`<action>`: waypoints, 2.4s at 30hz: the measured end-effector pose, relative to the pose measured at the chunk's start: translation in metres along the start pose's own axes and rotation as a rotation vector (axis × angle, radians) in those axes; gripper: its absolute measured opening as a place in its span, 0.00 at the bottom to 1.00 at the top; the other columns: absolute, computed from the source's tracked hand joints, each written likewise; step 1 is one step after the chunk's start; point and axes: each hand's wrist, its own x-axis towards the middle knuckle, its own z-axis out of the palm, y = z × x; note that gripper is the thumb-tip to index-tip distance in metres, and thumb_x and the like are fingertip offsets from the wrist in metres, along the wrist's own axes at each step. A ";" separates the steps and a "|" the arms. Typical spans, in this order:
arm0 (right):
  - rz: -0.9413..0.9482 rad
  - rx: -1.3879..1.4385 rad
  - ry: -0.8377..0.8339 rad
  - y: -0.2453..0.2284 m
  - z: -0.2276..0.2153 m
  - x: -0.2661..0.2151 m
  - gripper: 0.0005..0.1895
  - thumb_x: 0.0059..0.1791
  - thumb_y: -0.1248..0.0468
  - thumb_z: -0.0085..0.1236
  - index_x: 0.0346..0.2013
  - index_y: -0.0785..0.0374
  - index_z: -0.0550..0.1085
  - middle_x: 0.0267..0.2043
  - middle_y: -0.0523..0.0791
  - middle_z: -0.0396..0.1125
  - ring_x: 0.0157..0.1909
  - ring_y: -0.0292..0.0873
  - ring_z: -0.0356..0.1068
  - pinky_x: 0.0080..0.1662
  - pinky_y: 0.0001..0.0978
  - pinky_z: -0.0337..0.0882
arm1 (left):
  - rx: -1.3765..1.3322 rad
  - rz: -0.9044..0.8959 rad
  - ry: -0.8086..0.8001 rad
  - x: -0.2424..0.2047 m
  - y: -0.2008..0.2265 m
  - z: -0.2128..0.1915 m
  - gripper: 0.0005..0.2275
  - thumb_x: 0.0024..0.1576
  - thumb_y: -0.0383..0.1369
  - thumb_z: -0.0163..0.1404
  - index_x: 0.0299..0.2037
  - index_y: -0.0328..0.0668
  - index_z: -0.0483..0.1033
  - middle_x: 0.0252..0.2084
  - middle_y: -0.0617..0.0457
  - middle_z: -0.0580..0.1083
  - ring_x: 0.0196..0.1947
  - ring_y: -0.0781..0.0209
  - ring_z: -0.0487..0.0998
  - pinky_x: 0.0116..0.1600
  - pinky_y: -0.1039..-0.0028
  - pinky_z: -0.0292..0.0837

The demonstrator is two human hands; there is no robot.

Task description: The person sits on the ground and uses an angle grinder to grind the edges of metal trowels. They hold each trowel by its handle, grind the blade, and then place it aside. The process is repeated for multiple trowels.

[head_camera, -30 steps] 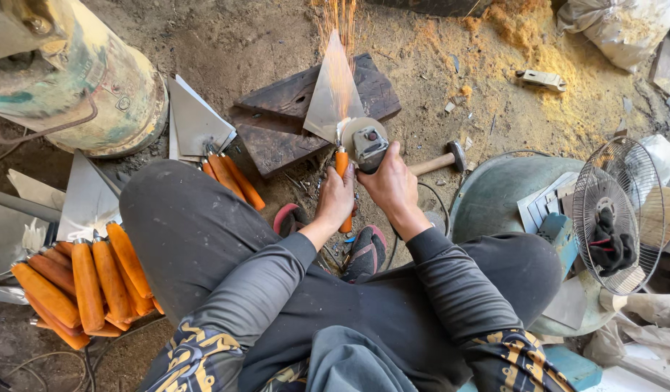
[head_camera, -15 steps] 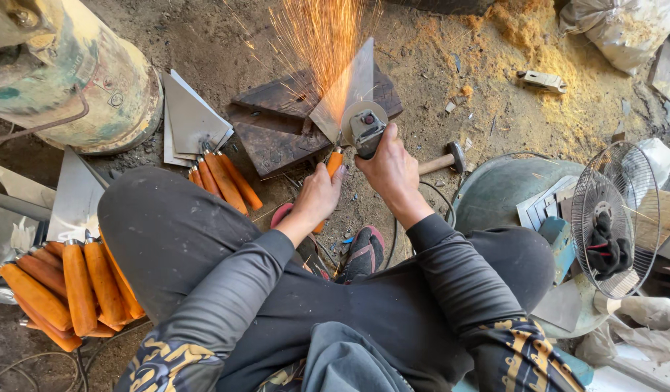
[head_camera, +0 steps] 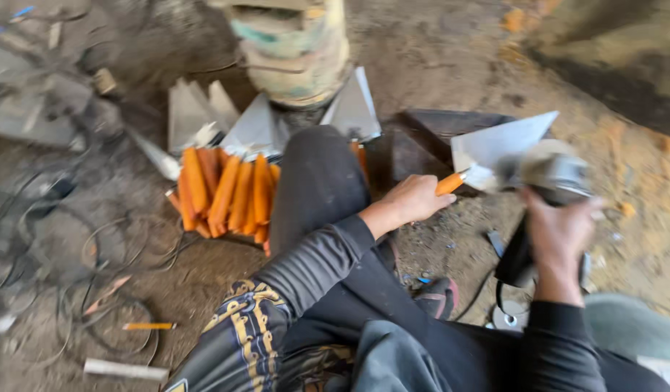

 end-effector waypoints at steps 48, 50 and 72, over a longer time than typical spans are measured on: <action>0.688 1.193 -0.222 0.097 -0.034 -0.035 0.24 0.61 0.46 0.55 0.55 0.65 0.69 0.42 0.51 0.71 0.40 0.51 0.74 0.45 0.49 0.78 | 0.495 -0.432 0.093 -0.017 -0.184 -0.108 0.23 0.64 0.51 0.42 0.43 0.39 0.82 0.43 0.36 0.79 0.44 0.38 0.81 0.49 0.49 0.76; 0.659 1.244 -0.253 0.099 -0.037 -0.036 0.27 0.61 0.43 0.53 0.55 0.65 0.68 0.42 0.52 0.70 0.42 0.52 0.73 0.47 0.49 0.76 | 0.482 -0.347 0.041 0.023 -0.209 -0.061 0.24 0.64 0.51 0.42 0.45 0.37 0.81 0.48 0.37 0.78 0.49 0.39 0.80 0.53 0.51 0.75; 0.620 1.556 -0.260 0.073 -0.055 -0.047 0.29 0.46 0.54 0.59 0.56 0.70 0.68 0.44 0.51 0.72 0.43 0.48 0.75 0.44 0.44 0.77 | -0.081 -0.247 0.398 0.002 -0.146 -0.099 0.22 0.53 0.31 0.61 0.47 0.32 0.58 0.30 0.42 0.77 0.23 0.55 0.81 0.27 0.64 0.77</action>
